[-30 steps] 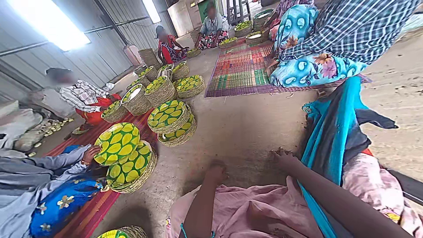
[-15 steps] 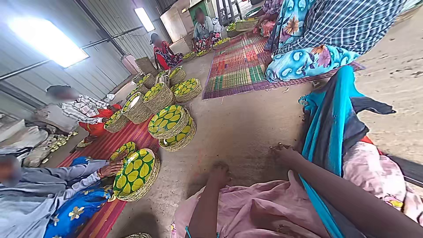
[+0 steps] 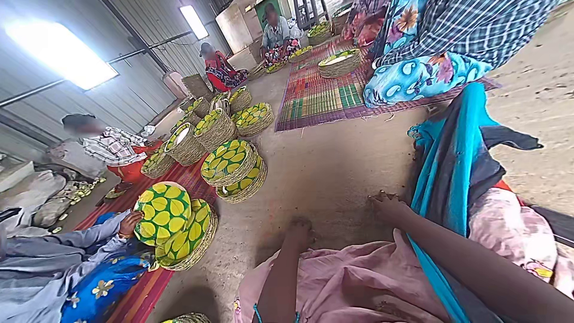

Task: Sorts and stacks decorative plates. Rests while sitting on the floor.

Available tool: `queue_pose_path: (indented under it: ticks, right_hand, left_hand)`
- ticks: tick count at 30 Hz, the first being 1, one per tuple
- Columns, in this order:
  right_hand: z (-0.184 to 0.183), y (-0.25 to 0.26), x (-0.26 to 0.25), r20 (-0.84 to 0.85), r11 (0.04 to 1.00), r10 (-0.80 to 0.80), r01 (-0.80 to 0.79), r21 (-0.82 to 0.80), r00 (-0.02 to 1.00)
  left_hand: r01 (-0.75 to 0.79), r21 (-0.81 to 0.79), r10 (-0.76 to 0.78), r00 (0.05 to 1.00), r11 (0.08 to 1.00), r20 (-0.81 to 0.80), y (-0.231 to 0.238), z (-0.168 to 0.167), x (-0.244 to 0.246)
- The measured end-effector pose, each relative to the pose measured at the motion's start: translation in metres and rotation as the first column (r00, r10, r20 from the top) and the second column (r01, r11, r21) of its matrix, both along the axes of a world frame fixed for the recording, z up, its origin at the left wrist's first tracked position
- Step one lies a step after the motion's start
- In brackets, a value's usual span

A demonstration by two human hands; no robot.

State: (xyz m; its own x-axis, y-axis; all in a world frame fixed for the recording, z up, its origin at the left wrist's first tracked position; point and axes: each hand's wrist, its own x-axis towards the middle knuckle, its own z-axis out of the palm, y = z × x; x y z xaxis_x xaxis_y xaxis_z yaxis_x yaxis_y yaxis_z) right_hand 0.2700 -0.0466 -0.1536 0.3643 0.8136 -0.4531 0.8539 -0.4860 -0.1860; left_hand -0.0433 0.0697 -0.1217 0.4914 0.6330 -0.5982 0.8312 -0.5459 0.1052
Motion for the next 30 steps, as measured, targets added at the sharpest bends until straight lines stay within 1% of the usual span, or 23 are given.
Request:
queue_pose_path:
  ticks: [9, 17, 21, 30]
  right_hand:
    - [0.0013, -0.0002, -0.0013, -0.006, 1.000, -0.003, 0.004, 0.003, 1.000]
    - [0.0045, -0.0014, -0.0025, -0.007, 1.000, 0.007, -0.007, -0.006, 1.000]
    - [0.0045, -0.0019, -0.0022, -0.002, 1.000, 0.019, -0.019, 0.000, 1.000]
    - [0.0052, -0.0021, -0.0026, 0.006, 1.000, 0.023, -0.023, 0.011, 1.000]
  left_hand:
    - [-0.005, -0.003, 0.005, 1.000, 1.000, 0.003, 0.0002, -0.0015, -0.0006]
    - [-0.007, -0.006, 0.007, 1.000, 1.000, -0.003, -0.0027, 0.0039, 0.0012]
    - [-0.034, -0.017, 0.034, 0.999, 0.999, -0.015, -0.0011, 0.0001, 0.0010]
    - [-0.021, -0.023, 0.021, 1.000, 1.000, -0.017, 0.0003, -0.0010, 0.0007]
